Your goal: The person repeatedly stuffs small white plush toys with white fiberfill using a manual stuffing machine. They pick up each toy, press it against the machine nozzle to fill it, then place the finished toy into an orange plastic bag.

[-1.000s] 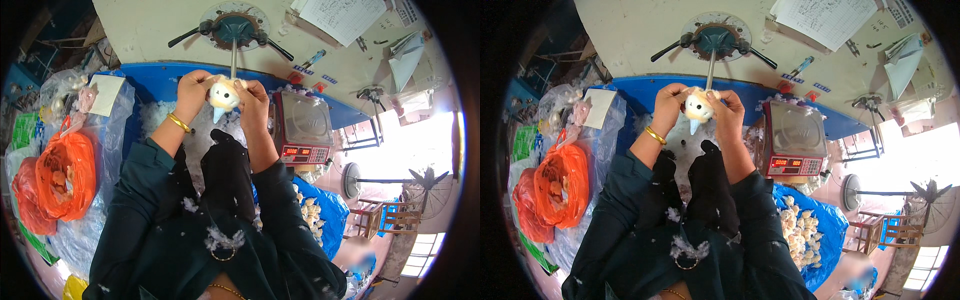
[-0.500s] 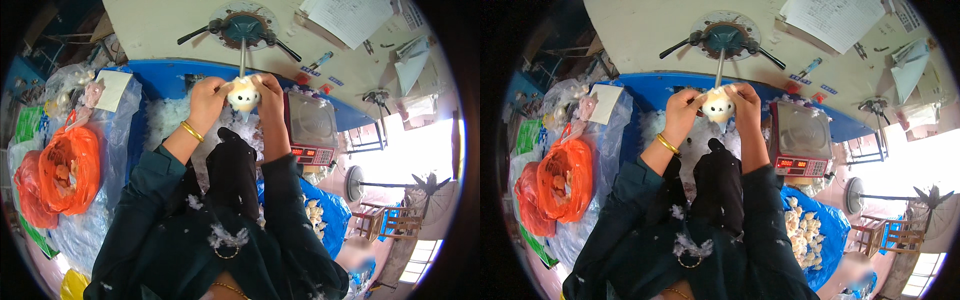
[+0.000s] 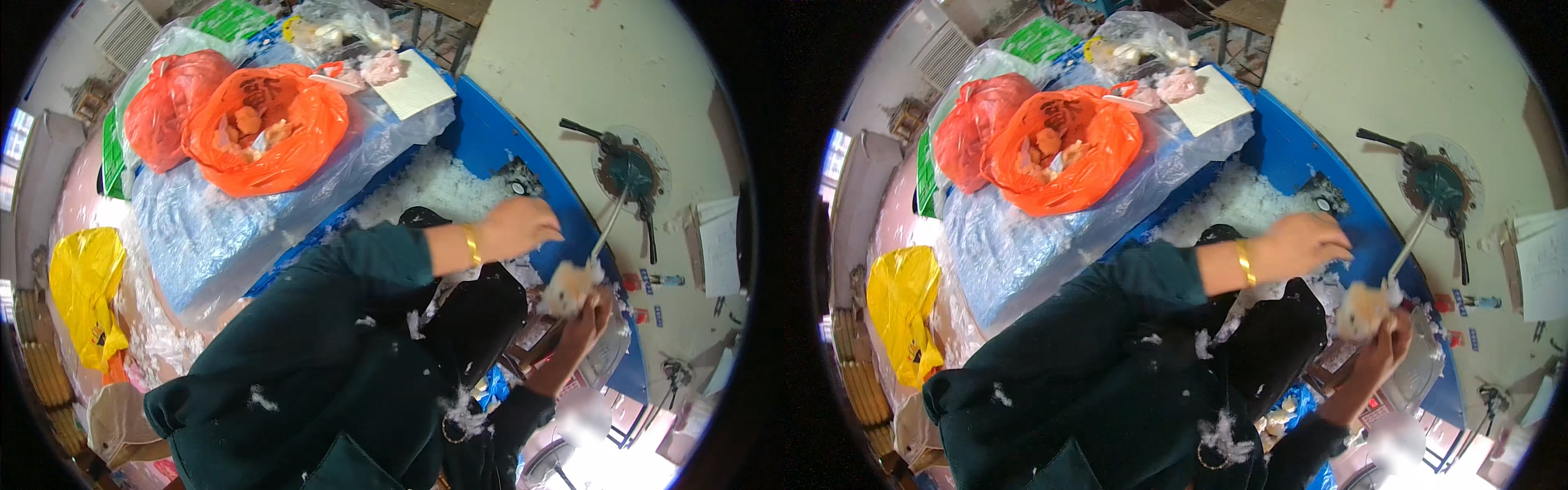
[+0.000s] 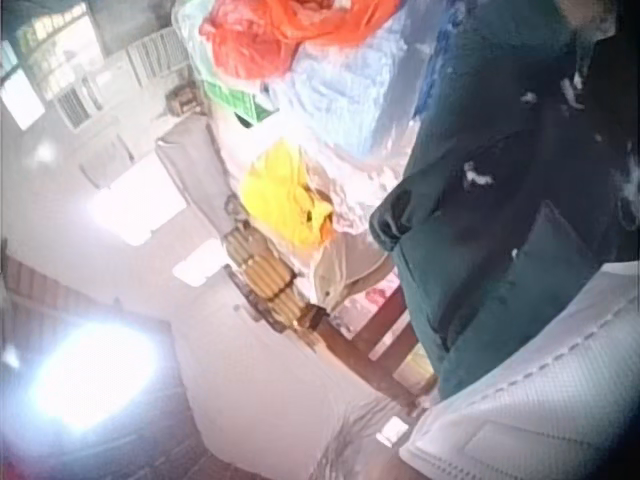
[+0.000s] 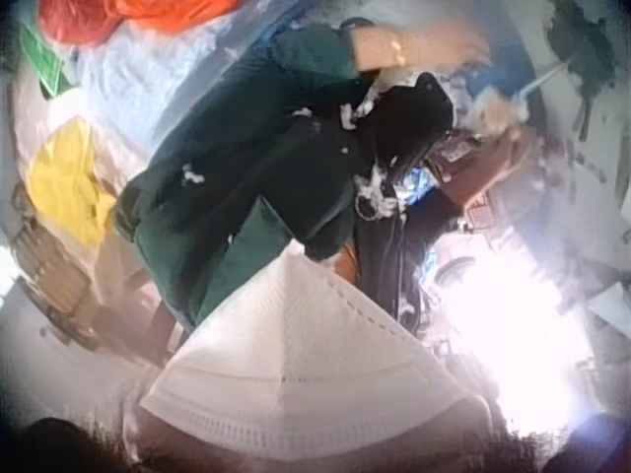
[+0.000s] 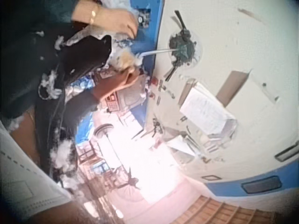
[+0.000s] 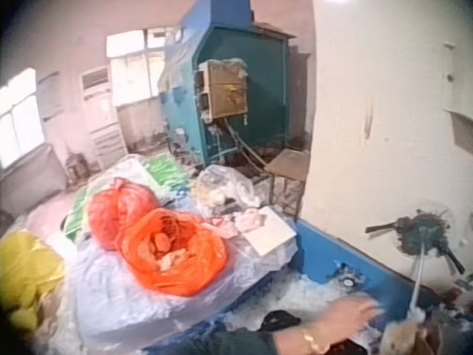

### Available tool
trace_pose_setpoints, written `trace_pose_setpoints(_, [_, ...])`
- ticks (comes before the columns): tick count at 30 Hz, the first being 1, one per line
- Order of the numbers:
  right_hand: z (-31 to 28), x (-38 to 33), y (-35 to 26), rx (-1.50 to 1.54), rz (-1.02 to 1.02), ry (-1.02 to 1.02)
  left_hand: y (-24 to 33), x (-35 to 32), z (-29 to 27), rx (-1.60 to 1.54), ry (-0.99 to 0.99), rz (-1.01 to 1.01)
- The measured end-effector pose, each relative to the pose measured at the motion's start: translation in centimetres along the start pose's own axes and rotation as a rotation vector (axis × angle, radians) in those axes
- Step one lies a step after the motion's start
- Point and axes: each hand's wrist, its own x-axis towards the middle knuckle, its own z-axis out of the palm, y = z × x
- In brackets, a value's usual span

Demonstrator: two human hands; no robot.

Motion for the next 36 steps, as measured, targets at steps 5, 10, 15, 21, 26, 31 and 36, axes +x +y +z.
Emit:
trace_pose_setpoints(5, [-19.8, -5.4, 0.6, -1.083, 0.39, -0.585, -12.0, -9.0, -19.1, 0.557, 0.377, -0.461])
trace_pose_setpoints(10, [-22.8, -10.9, -3.4, -1.252, 0.991, -0.445, -17.1, -19.6, -34.9, 1.179, 0.346, -0.946])
trace_pose_setpoints(15, [-17.9, -9.7, 1.0, -1.139, 0.503, -0.594, -24.3, -19.7, -35.6, 1.432, -0.241, -0.973])
trace_pose_setpoints(21, [-5.2, -4.3, -1.9, -0.763, 0.404, -0.564, -18.5, -15.3, -34.3, 0.595, 0.496, -0.658])
trace_pose_setpoints(26, [4.6, -2.8, -2.8, -0.423, 0.365, -0.623, -8.3, -5.7, -23.3, -0.231, 0.479, -0.41])
trace_pose_setpoints(31, [16.7, -9.5, 2.2, -0.163, 0.136, -0.623, -5.0, -8.6, -4.3, -0.598, 0.281, -0.594])
trace_pose_setpoints(36, [9.1, -9.4, 5.3, -0.691, -0.318, -0.392, -6.6, -10.0, 2.2, -1.816, -0.197, -1.063])
